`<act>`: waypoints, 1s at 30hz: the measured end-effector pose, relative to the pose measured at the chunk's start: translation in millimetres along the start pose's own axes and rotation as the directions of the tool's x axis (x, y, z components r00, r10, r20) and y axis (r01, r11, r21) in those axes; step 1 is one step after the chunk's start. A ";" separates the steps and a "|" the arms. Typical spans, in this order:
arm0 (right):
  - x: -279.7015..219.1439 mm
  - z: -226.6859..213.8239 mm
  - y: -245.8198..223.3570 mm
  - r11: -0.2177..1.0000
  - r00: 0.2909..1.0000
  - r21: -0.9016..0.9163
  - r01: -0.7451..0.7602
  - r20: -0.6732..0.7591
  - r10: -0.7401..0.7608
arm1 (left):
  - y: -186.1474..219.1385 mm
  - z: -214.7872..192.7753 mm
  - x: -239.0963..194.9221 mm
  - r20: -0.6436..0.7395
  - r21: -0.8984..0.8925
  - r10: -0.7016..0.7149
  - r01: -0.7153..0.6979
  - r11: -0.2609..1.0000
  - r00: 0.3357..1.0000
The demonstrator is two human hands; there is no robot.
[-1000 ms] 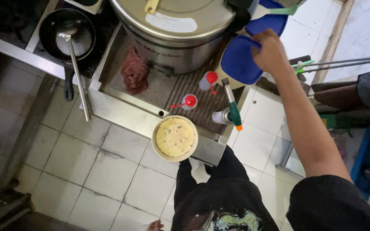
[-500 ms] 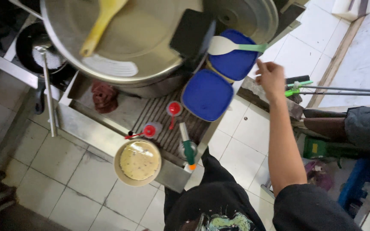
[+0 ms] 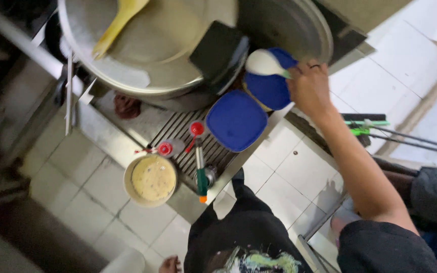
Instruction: The person scoops a yellow paste from a container using a spoon and spreads it into the indentations of a round multi-cavity pan on a gas stove. They repeat this process to fill several cavities.
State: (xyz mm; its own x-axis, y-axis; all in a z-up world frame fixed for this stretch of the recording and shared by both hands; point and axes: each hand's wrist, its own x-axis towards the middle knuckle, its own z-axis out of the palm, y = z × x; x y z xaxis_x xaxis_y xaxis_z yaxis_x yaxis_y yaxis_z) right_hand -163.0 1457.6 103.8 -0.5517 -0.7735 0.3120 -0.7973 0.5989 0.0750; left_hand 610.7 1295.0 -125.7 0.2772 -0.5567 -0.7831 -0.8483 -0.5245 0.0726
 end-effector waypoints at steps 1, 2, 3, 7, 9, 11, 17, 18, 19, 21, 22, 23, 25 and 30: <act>1.6 9.4 2.4 1.000 0.999 0.003 0.030 0.018 -0.030 | 20.1 10.5 3.0 -0.005 0.002 -0.025 0.025 1.000 1.000; -8.2 3.5 0.7 0.999 0.999 0.018 0.051 0.009 -0.051 | 13.4 5.1 -6.1 -0.015 -0.019 -0.037 0.037 0.999 0.999; -13.1 -4.4 6.1 0.974 0.997 0.221 -0.054 -0.036 0.064 | 19.5 5.4 -9.9 -0.043 -0.153 0.025 -0.032 0.988 0.999; 0.5 -75.4 -19.6 0.722 0.899 0.615 -0.316 -0.049 0.435 | 38.9 13.5 -34.8 -0.090 -0.331 0.007 -0.037 0.943 0.996; 56.1 -88.5 -37.6 0.782 0.941 0.585 -0.214 -0.092 0.327 | 41.4 19.9 -40.2 -0.028 -0.221 0.044 -0.049 0.974 0.999; 106.5 -91.5 -54.2 0.831 0.964 0.540 -0.132 -0.125 0.234 | 32.7 30.1 -42.9 0.050 -0.087 0.083 -0.078 0.993 0.995; 221.4 -67.3 -90.9 0.929 0.996 0.367 0.046 -0.084 -0.017 | -2.8 62.5 -36.4 0.016 -0.138 -0.093 0.094 0.986 0.996; 217.6 -70.6 -93.4 0.878 0.976 0.466 0.110 -0.218 -0.006 | -15.5 68.9 -30.2 -0.017 -0.109 -0.026 0.024 0.994 1.000; 213.4 -74.9 -90.8 0.824 0.937 0.538 0.177 -0.349 0.026 | -22.4 75.0 -19.8 -0.040 -0.070 0.053 -0.056 0.996 0.998; 164.4 -89.7 -79.7 0.835 0.934 0.545 0.076 -0.332 0.131 | -37.7 91.0 -7.8 -0.078 -0.075 -0.005 -0.001 0.997 0.997; 143.7 -98.1 -77.1 0.827 0.918 0.562 0.001 -0.328 0.222 | -43.1 99.2 -0.6 -0.129 -0.107 -0.073 0.059 0.993 0.989; 116.6 -86.0 -69.4 0.829 0.918 0.559 -0.004 -0.327 0.225 | -43.7 99.5 1.0 -0.127 -0.101 -0.069 0.056 0.993 0.989; 65.5 -61.1 -55.4 0.730 0.920 0.644 -0.227 -0.105 0.378 | -44.0 103.6 3.8 -0.094 -0.171 -0.057 0.041 0.984 0.994; 49.6 -15.4 -54.2 0.827 0.979 0.562 0.008 0.162 -0.120 | -29.7 72.9 20.3 0.104 -0.017 -0.051 0.053 0.998 0.993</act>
State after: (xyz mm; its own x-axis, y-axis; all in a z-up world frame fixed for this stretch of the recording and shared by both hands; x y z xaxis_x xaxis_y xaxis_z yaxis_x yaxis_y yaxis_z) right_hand -143.4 1390.0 129.8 -0.4848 -0.8629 0.1429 -0.8014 0.3727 -0.4678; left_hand 608.7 1346.2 -188.8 0.2721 -0.4591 -0.8457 -0.8246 -0.5642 0.0409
